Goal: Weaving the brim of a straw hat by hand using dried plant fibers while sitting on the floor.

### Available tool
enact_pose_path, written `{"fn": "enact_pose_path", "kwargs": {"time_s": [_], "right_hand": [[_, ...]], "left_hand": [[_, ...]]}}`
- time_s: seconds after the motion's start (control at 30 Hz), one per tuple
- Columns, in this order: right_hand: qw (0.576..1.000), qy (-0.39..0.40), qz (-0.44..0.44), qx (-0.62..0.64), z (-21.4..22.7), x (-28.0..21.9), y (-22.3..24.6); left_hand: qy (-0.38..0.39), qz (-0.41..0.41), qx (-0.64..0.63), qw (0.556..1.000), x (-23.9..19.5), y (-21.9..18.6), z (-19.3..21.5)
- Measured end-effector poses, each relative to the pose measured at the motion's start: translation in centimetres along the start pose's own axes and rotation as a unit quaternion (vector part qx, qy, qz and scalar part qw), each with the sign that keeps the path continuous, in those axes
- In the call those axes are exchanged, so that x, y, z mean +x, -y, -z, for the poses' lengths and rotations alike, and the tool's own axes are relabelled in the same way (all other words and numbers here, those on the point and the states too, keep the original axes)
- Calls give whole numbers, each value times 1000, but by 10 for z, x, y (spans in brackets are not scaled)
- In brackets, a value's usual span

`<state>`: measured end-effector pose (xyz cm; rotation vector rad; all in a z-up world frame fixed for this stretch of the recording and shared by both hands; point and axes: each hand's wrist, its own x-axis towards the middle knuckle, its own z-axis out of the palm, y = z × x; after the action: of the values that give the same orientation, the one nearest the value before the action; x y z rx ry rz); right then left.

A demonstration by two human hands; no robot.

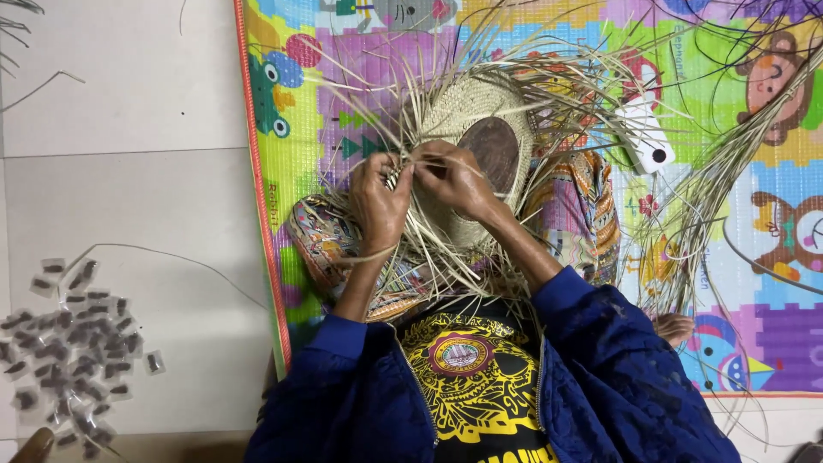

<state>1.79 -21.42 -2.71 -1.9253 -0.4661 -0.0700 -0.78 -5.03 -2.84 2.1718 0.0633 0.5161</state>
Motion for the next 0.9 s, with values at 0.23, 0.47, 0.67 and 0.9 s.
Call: {"fn": "enact_pose_path", "kwargs": {"time_s": [0.23,0.47,0.67,0.9], "right_hand": [[999,-14,29,35,-14,-10,42],[985,107,135,6,-67,-12,113],[970,171,172,-5,-84,-15,111],[958,231,155,-75,-95,-17,119]], "left_hand": [[152,151,-119,969,16,16,21],[268,68,-530,802,-15,39,41],[407,196,-346,822,48,38,81],[493,85,-227,835,80,29,88]]}}
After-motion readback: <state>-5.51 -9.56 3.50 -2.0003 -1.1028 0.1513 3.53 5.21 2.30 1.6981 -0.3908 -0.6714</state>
